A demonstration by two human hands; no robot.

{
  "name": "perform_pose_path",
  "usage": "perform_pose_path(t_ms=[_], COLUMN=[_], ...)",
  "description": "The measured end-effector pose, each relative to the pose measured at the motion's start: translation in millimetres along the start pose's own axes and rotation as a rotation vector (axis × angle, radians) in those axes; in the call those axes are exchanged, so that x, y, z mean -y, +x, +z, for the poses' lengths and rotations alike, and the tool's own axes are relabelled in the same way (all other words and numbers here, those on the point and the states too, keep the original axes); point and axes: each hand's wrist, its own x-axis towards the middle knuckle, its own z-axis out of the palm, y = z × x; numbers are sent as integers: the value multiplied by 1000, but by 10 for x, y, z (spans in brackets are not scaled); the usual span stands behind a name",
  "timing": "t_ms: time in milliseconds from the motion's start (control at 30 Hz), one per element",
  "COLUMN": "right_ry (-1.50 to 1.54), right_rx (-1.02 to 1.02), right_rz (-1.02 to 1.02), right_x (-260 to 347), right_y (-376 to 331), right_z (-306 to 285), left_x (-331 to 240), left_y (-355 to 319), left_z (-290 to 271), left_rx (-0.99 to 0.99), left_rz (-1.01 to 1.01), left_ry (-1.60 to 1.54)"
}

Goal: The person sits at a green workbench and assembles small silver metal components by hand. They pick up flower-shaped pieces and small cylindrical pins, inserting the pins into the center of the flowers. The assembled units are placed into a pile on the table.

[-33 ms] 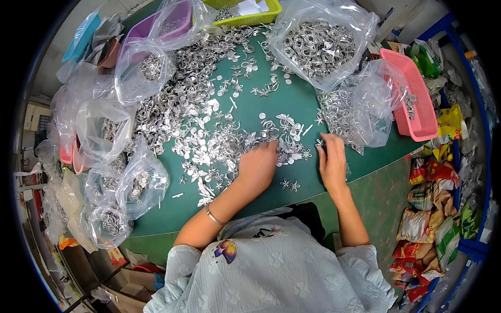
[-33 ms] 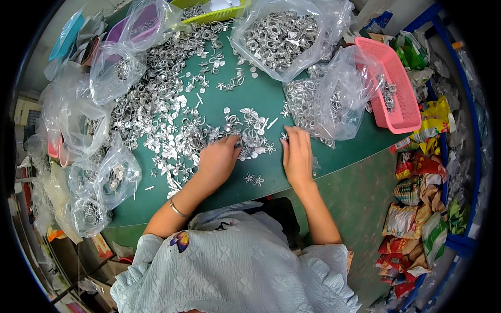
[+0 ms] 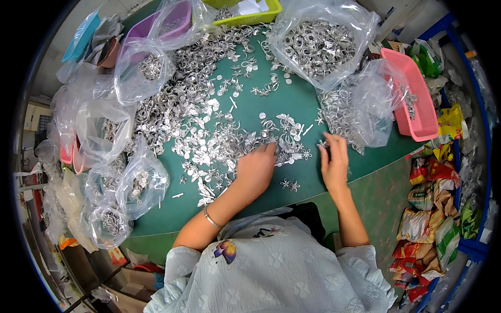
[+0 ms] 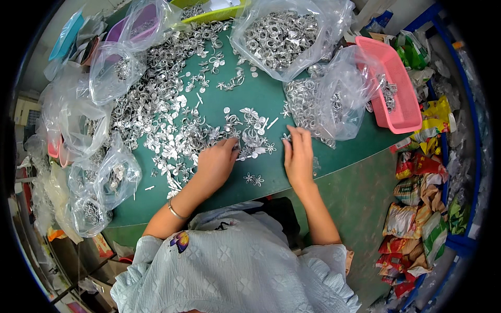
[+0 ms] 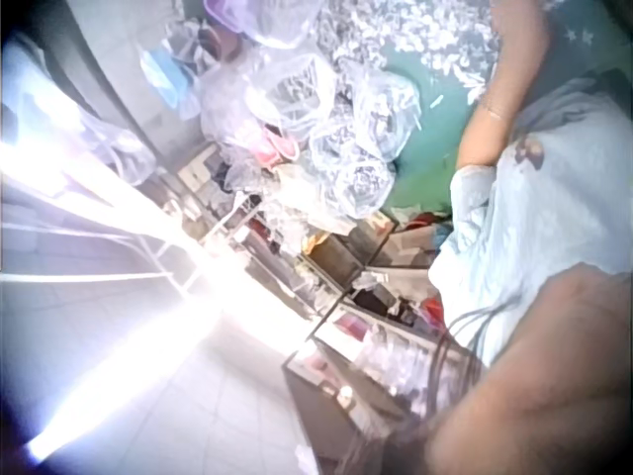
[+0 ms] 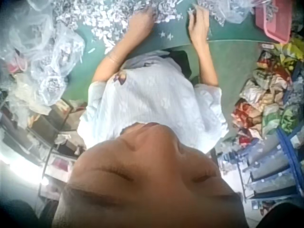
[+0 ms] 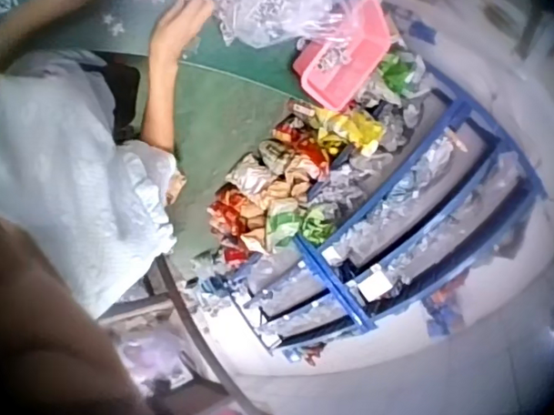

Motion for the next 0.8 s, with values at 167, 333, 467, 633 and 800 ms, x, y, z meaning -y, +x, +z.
perform_pose_path(t_ms=[167, 333, 467, 633, 800], right_ry=[1, -53, 182, 230, -166], right_rx=[42, 74, 30, 166, 99], right_rz=[9, -44, 154, 298, -37], right_x=[73, -41, -19, 110, 169], right_y=[-47, -100, -117, -116, -122], right_z=[-14, 31, 0, -36, 130], left_x=[30, 93, 201, 116, 124], left_y=[-212, -303, -357, -389, -415], left_z=[-110, -210, -327, -318, -203], left_rx=[-109, -130, 265, 343, 328], left_rz=[-73, -182, -580, -756, -777], left_ry=[-94, -362, -1769, -1928, -2078])
